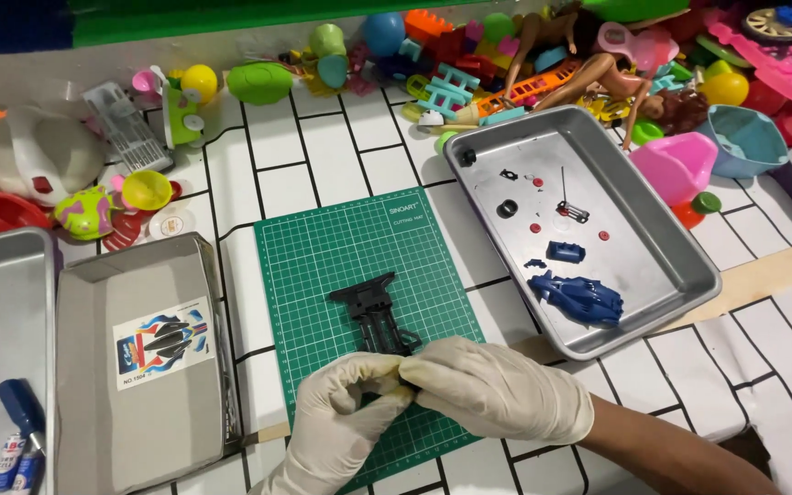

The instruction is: Assembling a toy car by inserting batteries and attaching various plastic body and chassis components.

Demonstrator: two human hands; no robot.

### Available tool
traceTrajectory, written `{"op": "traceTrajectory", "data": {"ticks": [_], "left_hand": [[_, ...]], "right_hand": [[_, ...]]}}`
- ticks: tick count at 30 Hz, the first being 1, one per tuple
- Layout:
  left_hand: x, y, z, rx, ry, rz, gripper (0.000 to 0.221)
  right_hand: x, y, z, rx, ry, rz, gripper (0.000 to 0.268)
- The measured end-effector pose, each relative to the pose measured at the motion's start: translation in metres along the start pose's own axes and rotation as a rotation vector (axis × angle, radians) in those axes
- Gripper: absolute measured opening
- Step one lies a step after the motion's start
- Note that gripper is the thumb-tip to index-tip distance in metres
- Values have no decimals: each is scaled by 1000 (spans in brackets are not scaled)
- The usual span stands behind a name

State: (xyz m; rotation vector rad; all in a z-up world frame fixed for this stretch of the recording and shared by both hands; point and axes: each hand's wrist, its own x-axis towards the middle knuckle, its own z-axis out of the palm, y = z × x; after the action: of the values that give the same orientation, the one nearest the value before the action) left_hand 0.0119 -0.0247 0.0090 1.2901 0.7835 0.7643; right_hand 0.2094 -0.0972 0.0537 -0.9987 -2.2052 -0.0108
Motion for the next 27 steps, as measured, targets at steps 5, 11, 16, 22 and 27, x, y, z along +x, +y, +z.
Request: {"op": "traceTrajectory", "data": {"ticks": [5, 11, 16, 22, 27], "left_hand": [[3, 4, -19, -124, 90, 12, 39], [82, -102, -107, -459, -219, 166, 98], [30, -11, -49, 103, 89, 373, 70], [32, -12, -47, 162, 85, 456, 48], [34, -16, -48, 185, 71, 466, 30]], "right_hand": [[-15, 19, 0, 97, 102, 50, 58], [-37, 76, -55, -156, 22, 720, 45], [-48, 118, -64, -93, -195, 1162, 46], [-18, 158, -62, -286, -368, 1178, 42], [-29, 210, -50, -436, -439, 1055, 28]]}}
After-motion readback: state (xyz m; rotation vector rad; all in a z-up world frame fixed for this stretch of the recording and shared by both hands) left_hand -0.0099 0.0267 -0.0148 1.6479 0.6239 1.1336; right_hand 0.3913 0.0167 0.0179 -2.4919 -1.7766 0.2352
